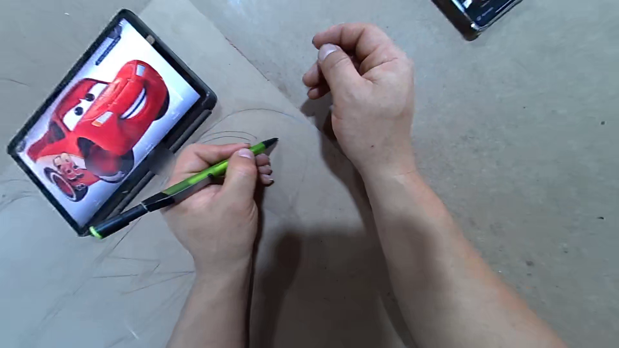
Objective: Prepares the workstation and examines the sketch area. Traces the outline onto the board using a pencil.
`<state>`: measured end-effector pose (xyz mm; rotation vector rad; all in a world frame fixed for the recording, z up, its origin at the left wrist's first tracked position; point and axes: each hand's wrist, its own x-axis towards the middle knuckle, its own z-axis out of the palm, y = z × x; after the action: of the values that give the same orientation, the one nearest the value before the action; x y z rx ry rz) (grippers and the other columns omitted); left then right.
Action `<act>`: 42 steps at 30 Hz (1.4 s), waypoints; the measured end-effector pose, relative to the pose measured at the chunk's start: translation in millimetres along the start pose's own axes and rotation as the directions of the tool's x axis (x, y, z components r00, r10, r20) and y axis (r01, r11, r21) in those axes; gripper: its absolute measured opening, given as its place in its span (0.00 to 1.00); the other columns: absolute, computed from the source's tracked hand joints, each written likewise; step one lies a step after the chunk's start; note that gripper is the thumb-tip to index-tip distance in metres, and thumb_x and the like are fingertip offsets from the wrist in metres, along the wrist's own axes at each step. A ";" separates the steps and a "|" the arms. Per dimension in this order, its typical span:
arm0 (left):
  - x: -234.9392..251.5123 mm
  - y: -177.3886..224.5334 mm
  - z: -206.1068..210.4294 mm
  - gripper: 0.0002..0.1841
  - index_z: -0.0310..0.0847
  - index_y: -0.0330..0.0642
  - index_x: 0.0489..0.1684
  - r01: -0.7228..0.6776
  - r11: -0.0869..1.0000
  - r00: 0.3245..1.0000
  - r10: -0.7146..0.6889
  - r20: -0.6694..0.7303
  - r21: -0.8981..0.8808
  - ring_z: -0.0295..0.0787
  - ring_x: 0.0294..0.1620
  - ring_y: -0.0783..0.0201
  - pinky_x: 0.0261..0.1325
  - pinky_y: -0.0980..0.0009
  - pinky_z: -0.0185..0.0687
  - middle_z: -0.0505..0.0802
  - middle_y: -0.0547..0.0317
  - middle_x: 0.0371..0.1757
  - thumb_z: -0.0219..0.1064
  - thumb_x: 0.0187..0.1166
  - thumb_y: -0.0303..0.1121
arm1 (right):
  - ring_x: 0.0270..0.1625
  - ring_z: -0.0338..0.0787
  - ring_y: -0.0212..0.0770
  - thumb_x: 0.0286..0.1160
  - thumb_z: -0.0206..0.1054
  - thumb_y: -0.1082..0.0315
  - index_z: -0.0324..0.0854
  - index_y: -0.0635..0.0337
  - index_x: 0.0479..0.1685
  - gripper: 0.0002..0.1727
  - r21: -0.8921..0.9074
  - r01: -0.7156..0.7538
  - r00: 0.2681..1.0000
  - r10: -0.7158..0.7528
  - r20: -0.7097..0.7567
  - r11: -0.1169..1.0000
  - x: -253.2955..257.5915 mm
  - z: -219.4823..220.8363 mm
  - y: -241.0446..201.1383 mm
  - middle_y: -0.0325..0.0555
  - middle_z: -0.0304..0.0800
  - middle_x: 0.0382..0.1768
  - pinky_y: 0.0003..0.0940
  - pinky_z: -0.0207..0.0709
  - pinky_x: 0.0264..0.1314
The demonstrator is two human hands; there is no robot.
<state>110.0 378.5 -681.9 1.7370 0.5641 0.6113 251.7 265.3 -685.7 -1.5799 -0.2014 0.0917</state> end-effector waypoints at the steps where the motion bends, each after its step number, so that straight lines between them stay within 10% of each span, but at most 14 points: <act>1: -0.5 0.4 -0.2 0.03 0.81 0.39 0.44 0.003 1.000 1.000 -0.002 -0.026 0.014 0.95 0.29 0.62 0.32 0.68 0.96 0.96 0.57 0.34 0.64 0.81 0.22 | 0.32 0.94 0.35 0.86 0.60 0.72 0.87 0.62 0.52 0.10 0.003 -0.005 1.000 0.005 0.005 1.000 -0.1 0.2 -0.4 0.40 0.93 0.30 0.31 0.91 0.35; 42: -4.1 3.7 -0.9 0.03 0.85 0.37 0.46 -0.068 0.993 0.992 0.056 0.115 0.096 0.96 0.32 0.61 0.33 0.69 0.96 0.96 0.54 0.37 0.68 0.81 0.24 | 0.31 0.93 0.29 0.87 0.61 0.69 0.88 0.56 0.51 0.09 -0.030 -0.052 0.999 0.052 -0.004 0.998 -0.9 0.1 -2.6 0.34 0.94 0.30 0.25 0.87 0.32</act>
<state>106.6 375.7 -678.6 1.8764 0.4703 0.5328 250.6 265.2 -683.2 -1.6152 -0.1598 0.1265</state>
